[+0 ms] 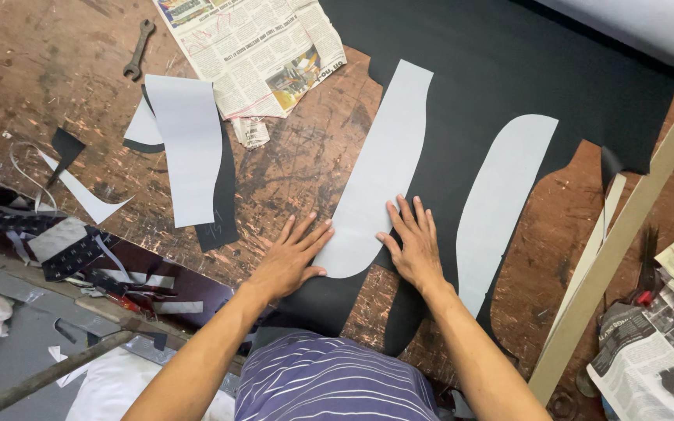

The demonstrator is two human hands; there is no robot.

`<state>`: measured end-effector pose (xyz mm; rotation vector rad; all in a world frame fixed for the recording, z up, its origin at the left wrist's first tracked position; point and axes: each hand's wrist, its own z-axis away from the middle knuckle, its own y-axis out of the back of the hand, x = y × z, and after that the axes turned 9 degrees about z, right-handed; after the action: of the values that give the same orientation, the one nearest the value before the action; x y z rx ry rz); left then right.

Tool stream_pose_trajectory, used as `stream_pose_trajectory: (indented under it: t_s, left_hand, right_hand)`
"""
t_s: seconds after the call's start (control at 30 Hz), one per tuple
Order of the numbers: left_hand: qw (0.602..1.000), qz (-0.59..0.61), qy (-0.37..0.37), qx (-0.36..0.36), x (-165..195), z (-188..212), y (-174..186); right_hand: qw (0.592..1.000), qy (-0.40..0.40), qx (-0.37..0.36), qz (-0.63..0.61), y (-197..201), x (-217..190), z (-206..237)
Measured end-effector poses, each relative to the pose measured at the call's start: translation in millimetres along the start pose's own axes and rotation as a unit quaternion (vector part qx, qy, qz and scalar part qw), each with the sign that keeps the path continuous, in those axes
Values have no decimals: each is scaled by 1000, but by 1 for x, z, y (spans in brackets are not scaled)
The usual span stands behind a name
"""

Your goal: The person places white paper templates onto a large black fabric sheet on a wooden table, then positions a newspaper pattern piece over the templates. The person adjusts the templates and pattern piece to align them on the fabric.

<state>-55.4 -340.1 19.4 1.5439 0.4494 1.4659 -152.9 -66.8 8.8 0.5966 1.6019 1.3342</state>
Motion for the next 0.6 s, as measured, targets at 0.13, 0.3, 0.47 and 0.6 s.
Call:
stream_pose_trajectory:
  t_s: [0.13, 0.3, 0.47, 0.6]
  left_hand:
    - [1000, 6, -8, 2, -1, 1, 2]
    - [999, 29, -1, 28, -3, 3, -1]
    - [998, 38, -4, 43, -4, 9, -3]
    - [998, 43, -8, 36, -5, 9, -2]
  right_hand:
    - [1000, -3, 3, 9, -1, -1, 0]
    - [1000, 3, 2, 10, -2, -1, 0]
    - [1000, 4, 2, -4, -1, 0, 1]
    - [1000, -1, 8, -6, 1, -1, 1]
